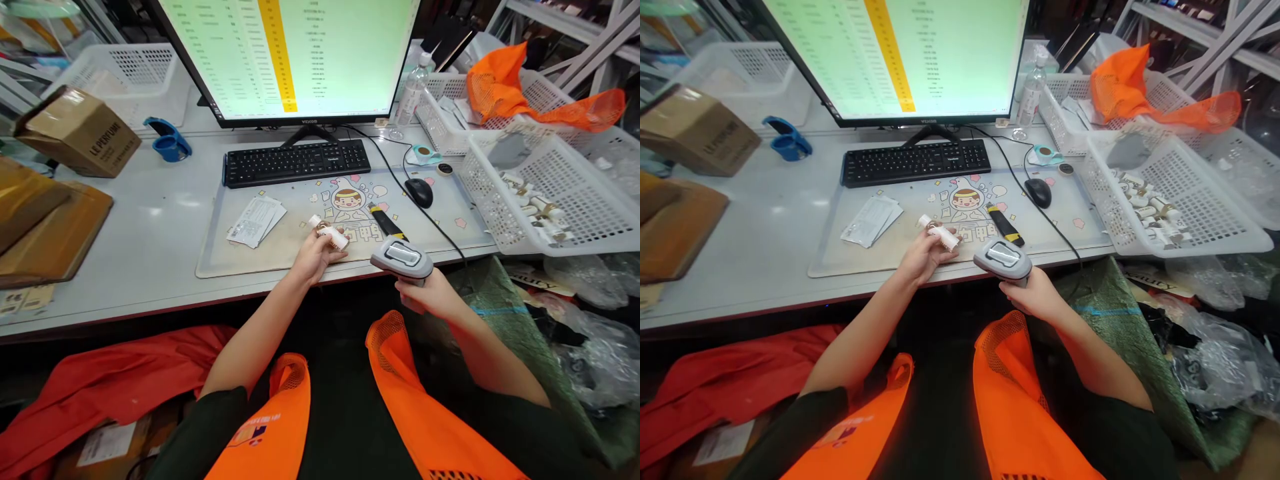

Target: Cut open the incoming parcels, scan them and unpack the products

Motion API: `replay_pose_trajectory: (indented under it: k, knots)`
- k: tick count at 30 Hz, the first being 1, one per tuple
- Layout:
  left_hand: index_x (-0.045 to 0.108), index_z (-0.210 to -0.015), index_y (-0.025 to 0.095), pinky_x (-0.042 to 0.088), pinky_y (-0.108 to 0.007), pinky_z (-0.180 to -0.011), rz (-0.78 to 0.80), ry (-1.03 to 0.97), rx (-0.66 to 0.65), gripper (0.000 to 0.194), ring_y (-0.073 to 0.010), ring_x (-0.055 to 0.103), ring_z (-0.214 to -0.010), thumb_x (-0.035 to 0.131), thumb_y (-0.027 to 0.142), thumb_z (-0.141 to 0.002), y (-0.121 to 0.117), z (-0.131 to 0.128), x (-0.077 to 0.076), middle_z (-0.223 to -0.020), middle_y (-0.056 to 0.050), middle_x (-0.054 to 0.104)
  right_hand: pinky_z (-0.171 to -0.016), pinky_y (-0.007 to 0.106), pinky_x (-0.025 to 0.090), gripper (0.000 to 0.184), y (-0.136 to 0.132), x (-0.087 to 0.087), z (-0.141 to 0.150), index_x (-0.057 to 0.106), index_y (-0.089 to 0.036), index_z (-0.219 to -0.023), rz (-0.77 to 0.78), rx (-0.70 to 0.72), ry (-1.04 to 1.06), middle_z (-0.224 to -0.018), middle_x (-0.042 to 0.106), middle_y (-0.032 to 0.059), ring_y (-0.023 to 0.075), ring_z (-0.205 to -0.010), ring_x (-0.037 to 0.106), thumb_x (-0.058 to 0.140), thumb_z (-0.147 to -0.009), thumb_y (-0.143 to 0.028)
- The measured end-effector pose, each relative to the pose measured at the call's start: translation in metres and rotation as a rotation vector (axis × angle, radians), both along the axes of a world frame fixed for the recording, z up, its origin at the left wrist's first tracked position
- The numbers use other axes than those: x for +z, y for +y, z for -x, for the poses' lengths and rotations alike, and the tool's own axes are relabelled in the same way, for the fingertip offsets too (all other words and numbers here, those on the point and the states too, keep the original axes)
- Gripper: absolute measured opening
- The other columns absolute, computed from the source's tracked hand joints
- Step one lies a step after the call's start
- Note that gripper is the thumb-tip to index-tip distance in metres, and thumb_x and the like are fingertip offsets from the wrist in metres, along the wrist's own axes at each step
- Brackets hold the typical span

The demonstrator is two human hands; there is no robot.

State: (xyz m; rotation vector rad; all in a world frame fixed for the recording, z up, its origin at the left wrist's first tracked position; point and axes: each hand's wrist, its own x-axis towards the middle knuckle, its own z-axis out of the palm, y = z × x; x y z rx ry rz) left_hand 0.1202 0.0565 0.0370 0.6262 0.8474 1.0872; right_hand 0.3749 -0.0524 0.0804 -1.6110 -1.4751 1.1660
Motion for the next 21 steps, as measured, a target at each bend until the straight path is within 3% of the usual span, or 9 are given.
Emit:
replay_pose_trajectory:
  k: [4,6,10,15,21]
  knots:
    - [0.051,-0.109,0.020,0.062,-0.033,-0.071,-0.020,0.068,0.069,0.059,-0.0205,0.073,-0.080,0.093,0.032,-0.069,-0.001,0.000,-0.005,-0.095,-0.003,0.069,-0.076,0.036,0.062,0.035,0.001,-0.001,-0.006,0.076,-0.019,-0.098,0.010,-0.045,0.099,-0.087,0.077,0.0055,0.0236,-0.084,0.072,0.084,-0.070,-0.039]
    - [0.049,-0.103,0.020,0.059,-0.031,-0.068,-0.017,0.064,0.107,0.062,-0.0165,0.070,-0.069,0.095,0.028,-0.063,0.000,-0.004,-0.008,-0.085,0.002,0.065,-0.068,0.033,0.060,0.028,0.000,0.001,-0.005,0.074,-0.018,-0.090,0.082,-0.006,0.081,-0.077,0.074,0.0047,0.0218,-0.073,0.070,0.082,-0.071,-0.037]
    - [0.050,-0.109,0.021,0.049,-0.022,-0.058,0.008,0.032,0.162,0.059,-0.0112,0.063,-0.060,0.090,0.025,-0.066,0.004,-0.012,-0.013,-0.080,0.004,0.063,-0.060,0.031,0.056,0.030,-0.004,0.008,0.002,0.074,-0.016,-0.096,0.144,0.034,0.056,-0.072,0.072,0.0034,0.0210,-0.066,0.067,0.078,-0.071,-0.033]
    - [0.052,-0.117,0.023,0.054,-0.024,-0.072,0.021,-0.046,0.207,0.043,-0.0133,0.068,-0.077,0.076,0.032,-0.083,0.006,-0.018,-0.015,-0.086,0.002,0.062,-0.063,0.032,0.055,0.034,-0.005,0.014,0.006,0.075,-0.014,-0.098,0.133,0.034,0.015,-0.073,0.072,0.0041,0.0227,-0.069,0.068,0.076,-0.071,-0.035]
    - [0.048,-0.114,0.026,0.057,-0.031,-0.082,-0.146,0.029,0.233,0.066,-0.0194,0.071,-0.096,0.095,0.037,-0.068,0.001,-0.022,-0.021,-0.104,0.000,0.061,-0.060,0.032,0.056,0.031,-0.006,0.012,0.005,0.077,-0.016,-0.098,0.105,0.037,0.002,-0.070,0.071,0.0040,0.0247,-0.071,0.070,0.076,-0.073,-0.034]
